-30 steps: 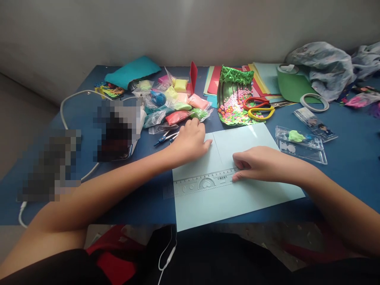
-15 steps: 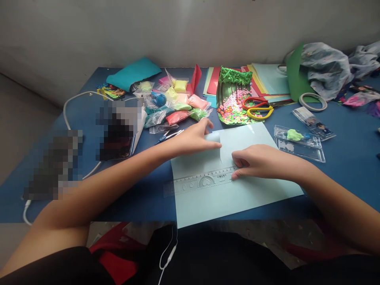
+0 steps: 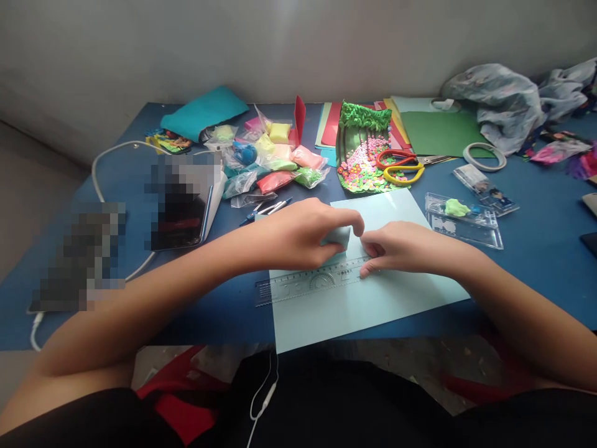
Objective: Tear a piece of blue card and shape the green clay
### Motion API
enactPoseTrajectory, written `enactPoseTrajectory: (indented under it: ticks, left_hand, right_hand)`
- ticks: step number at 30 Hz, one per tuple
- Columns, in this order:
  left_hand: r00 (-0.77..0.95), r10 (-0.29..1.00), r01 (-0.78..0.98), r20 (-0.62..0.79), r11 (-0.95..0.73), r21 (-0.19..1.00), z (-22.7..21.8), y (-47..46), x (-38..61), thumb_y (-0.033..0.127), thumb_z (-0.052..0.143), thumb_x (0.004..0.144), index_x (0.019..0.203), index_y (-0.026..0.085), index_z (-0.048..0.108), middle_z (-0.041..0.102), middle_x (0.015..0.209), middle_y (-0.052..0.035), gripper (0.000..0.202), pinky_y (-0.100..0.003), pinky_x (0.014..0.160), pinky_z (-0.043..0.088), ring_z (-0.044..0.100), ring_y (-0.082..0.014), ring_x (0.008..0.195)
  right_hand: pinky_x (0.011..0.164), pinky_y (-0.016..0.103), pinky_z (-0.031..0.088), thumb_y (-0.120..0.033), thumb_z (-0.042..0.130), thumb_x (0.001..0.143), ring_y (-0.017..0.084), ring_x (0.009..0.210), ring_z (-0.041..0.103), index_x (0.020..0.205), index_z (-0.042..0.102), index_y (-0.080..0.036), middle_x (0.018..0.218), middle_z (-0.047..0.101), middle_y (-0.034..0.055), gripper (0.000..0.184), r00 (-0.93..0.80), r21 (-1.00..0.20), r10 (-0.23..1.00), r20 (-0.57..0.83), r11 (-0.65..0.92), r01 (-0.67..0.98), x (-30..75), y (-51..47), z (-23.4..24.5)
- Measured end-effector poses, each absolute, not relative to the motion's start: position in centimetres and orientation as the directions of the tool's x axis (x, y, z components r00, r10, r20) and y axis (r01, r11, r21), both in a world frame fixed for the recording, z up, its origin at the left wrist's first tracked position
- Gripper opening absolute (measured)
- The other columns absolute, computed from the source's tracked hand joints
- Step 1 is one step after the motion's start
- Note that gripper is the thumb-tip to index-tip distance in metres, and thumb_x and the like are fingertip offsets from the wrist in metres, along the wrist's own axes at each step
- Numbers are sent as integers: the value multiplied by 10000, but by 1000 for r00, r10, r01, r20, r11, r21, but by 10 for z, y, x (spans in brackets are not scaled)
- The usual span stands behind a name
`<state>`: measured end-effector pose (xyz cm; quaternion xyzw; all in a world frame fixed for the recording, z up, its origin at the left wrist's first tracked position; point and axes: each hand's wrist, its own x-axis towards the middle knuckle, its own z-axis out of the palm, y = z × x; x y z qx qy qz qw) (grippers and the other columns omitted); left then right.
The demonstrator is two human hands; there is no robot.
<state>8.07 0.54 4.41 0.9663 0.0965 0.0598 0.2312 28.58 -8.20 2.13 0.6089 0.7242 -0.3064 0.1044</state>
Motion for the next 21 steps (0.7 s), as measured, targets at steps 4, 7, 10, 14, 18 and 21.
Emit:
enactPoseTrajectory:
  ticks: [4,7,10,14,18,21]
  left_hand:
    - [982,189,167,13,-894,416,50,1,77,171,568,806,1084,236,661,708,774,-14,301,-254,628,408,638,-178,731]
    - [989,119,142,-88,-929,342,57,-8,76,99,550,794,1040,232,689,705,741,-19,312,-280,663,401,631,-181,725]
    - [984,57,93,-170,-973,210,59,-19,73,-19,536,671,817,196,689,669,636,-10,302,-316,694,379,590,-164,622]
    - [981,95,111,-168,-990,86,52,-26,66,-33,531,550,520,195,501,594,504,2,232,-347,699,347,520,-152,518]
    - [983,108,107,-146,-994,-16,46,-23,62,-8,513,533,507,199,475,582,484,16,212,-365,778,345,478,-138,503]
    - [977,140,129,-163,-989,-77,50,-18,61,-13,493,529,489,190,467,553,463,26,208,-392,867,336,449,-122,495]
  right_hand:
    - [532,263,236,-608,602,762,142,554,466,682,489,-218,608,547,-19,414,-236,-323,824,-515,68,944,286,-82,21]
    - [527,262,240,-605,604,765,141,558,464,686,479,-221,613,549,-22,412,-226,-319,822,-522,58,946,286,-83,22]
    - [523,262,235,-610,610,761,140,553,457,678,463,-222,605,543,-27,423,-231,-321,819,-525,61,945,285,-83,24]
    - [525,265,225,-604,605,765,142,549,453,674,457,-222,594,539,-26,419,-233,-317,819,-525,67,946,285,-82,23]
    - [525,266,225,-613,593,775,141,547,444,679,453,-224,591,533,-28,425,-234,-308,816,-528,73,949,285,-82,23]
    - [525,265,230,-607,595,780,140,549,437,682,448,-224,592,529,-31,422,-233,-303,814,-533,73,950,285,-83,24]
